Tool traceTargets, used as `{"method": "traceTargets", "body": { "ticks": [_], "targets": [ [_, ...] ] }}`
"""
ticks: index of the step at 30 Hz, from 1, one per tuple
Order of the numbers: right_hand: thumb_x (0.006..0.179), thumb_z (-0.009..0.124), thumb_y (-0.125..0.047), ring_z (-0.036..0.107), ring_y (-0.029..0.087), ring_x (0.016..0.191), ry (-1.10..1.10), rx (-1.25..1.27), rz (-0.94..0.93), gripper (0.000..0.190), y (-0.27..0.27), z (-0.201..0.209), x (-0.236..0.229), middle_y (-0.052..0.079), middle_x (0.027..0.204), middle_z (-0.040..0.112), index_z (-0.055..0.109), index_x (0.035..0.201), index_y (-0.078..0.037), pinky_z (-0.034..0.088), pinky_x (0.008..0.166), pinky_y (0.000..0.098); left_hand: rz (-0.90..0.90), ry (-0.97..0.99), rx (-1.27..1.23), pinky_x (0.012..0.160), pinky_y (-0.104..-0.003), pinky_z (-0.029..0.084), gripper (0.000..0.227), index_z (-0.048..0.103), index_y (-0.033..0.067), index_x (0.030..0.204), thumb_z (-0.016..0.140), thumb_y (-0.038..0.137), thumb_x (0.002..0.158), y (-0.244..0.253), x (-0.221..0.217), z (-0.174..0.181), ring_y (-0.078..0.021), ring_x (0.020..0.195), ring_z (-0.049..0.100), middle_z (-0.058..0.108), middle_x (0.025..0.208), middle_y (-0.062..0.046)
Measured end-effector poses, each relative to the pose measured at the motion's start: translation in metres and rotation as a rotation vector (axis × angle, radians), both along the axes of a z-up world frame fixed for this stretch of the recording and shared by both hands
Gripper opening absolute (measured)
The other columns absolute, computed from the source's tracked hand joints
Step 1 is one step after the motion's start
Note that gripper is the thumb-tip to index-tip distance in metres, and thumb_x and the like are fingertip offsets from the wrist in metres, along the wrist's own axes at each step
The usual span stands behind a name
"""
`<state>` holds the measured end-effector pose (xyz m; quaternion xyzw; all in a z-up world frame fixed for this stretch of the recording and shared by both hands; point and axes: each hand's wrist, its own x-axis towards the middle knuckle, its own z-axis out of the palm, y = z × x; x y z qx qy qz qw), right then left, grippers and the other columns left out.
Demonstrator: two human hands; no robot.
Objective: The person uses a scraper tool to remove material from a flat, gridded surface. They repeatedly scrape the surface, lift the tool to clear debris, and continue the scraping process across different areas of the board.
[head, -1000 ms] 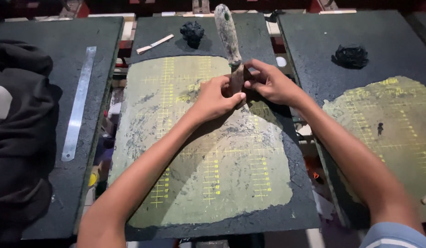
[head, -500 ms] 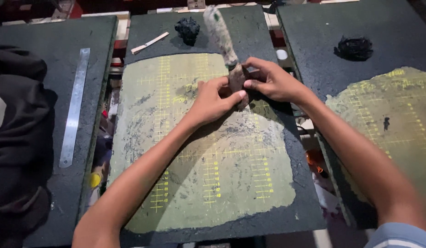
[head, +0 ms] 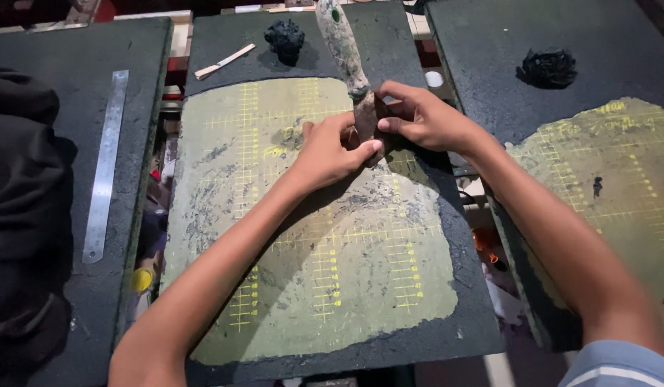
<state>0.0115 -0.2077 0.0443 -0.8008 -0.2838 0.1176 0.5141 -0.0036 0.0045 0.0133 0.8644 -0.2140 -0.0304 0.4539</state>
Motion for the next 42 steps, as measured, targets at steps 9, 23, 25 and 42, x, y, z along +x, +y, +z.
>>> {"method": "traceTargets", "body": {
  "ticks": [9,23,25,42],
  "targets": [
    [0.104,0.063,-0.010,0.060,0.011,0.075,0.082,0.108,-0.029,0.026,-0.006,-0.019,0.007,0.004,0.083,0.065,0.053,0.128,-0.011,0.054,0.072,0.0297,0.046,-0.019,-0.103,0.091,-0.034,0.025,0.022,0.062,0.0279,0.086,0.067,0.049,0.092,-0.002,-0.001,0.001,-0.0142,0.071,0.061,0.065,0.064,0.011],
    [0.102,0.063,-0.006,0.062,0.018,0.081,0.088,0.007,0.007,0.023,-0.007,-0.003,0.008,0.010,0.086,0.065,0.048,0.119,-0.006,0.055,0.081,0.0386,0.008,-0.022,0.003,0.103,-0.045,0.024,0.016,0.067,0.0228,0.091,0.072,0.038,0.089,-0.001,-0.001,0.001,-0.0210,0.076,0.069,0.072,0.072,0.005],
    [0.101,0.064,-0.006,0.064,0.019,0.081,0.112,0.001,0.022,0.024,-0.007,-0.001,0.012,0.009,0.087,0.065,0.050,0.121,-0.007,0.058,0.081,0.0411,-0.021,-0.019,-0.004,0.104,-0.047,0.023,0.015,0.068,0.0220,0.089,0.072,0.036,0.088,0.001,0.000,0.001,-0.0206,0.075,0.070,0.072,0.072,0.004],
    [0.102,0.063,-0.005,0.064,0.019,0.095,-0.008,-0.010,-0.014,0.026,0.004,-0.016,-0.001,0.012,0.098,0.072,0.055,0.127,-0.011,0.054,0.092,0.0443,0.078,-0.054,0.035,0.096,-0.032,0.032,0.032,0.066,0.0222,0.065,0.076,0.049,0.079,0.001,0.016,-0.036,-0.0232,0.062,0.065,0.066,0.056,0.001]
  ]
}}
